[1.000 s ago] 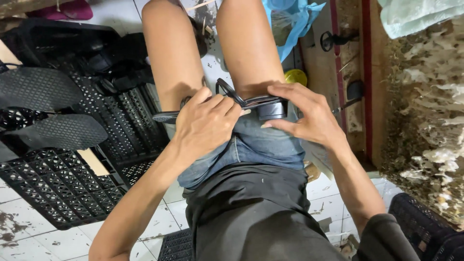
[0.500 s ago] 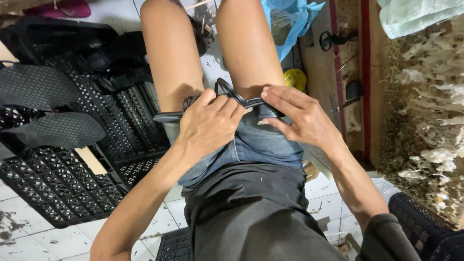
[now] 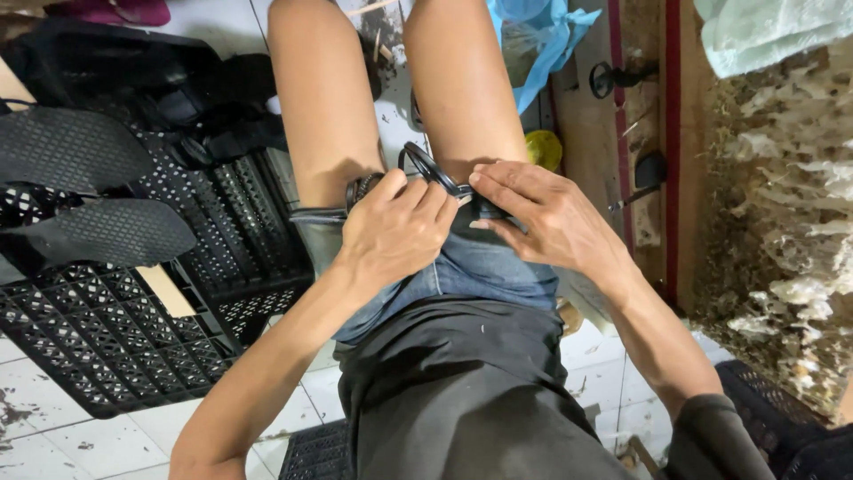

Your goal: Assembling sandals by heating components, fitting straps into soles using a wedging tool, and securing them with a hammer.

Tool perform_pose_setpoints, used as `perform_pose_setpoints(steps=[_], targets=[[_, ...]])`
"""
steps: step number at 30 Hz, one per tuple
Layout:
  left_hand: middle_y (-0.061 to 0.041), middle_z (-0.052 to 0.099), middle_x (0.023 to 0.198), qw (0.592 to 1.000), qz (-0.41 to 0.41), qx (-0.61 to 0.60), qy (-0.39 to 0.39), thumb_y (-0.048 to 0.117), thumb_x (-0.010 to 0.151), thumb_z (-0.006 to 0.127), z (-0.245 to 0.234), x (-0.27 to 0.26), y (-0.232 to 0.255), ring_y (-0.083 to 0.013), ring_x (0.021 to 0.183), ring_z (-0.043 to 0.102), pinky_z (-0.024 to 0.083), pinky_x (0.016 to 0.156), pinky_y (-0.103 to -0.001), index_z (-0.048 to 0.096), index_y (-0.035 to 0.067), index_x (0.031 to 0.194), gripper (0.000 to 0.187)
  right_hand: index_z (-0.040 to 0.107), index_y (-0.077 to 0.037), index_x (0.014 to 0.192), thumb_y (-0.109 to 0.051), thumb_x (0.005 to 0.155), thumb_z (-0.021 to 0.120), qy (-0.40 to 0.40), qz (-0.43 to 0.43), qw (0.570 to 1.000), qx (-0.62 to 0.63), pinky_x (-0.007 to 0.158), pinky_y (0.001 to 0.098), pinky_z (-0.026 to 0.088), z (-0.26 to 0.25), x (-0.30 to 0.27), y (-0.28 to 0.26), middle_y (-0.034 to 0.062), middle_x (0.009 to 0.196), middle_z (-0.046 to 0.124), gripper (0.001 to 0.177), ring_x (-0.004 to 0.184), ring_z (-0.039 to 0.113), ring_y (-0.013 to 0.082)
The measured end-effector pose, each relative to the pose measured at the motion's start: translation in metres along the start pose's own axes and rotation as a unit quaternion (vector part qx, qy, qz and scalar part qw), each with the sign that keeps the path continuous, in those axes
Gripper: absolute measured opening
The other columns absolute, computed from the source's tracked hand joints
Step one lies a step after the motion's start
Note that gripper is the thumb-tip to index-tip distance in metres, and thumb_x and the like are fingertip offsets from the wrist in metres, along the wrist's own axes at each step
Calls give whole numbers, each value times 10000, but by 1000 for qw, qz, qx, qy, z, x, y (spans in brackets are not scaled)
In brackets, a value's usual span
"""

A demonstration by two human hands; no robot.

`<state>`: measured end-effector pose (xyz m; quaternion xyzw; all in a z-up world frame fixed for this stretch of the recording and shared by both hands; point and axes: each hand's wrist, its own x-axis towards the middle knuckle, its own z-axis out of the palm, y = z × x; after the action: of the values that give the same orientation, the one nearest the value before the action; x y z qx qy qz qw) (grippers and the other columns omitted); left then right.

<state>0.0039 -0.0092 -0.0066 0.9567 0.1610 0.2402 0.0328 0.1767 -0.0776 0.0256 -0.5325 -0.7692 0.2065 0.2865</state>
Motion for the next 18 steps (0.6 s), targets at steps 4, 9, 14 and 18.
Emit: perform_pose_setpoints(steps=[4,9,14,18], targets=[[-53,387,564,1000,-3,3,4,0,661,400,1,1,0,-204,516,388,353,560,-295,494,95,579,156,586,38,1043,-121,783,636,-13,-5,1000,-28,777,411,493,3,0,2,184,972,597,309,894,584,338],[-56,382,568,1000,-7,21,16,-3,656,394,4,1,-2,-204,512,378,349,553,-299,495,93,576,161,582,37,1054,-133,779,638,-14,-5,999,-41,762,415,496,5,4,3,181,960,600,328,884,586,339],[-69,548,816,991,-36,94,93,75,769,565,-32,19,-9,-194,722,519,440,645,-332,617,97,836,87,593,36,1044,-156,781,660,37,78,994,73,730,453,490,-3,3,-6,190,985,600,333,857,593,376],[-93,524,946,959,-140,11,244,277,796,655,-47,0,13,-243,793,459,376,699,-384,579,135,1006,265,599,34,1046,-103,661,747,134,214,942,221,762,398,479,19,-28,-3,183,950,609,434,874,612,296]])
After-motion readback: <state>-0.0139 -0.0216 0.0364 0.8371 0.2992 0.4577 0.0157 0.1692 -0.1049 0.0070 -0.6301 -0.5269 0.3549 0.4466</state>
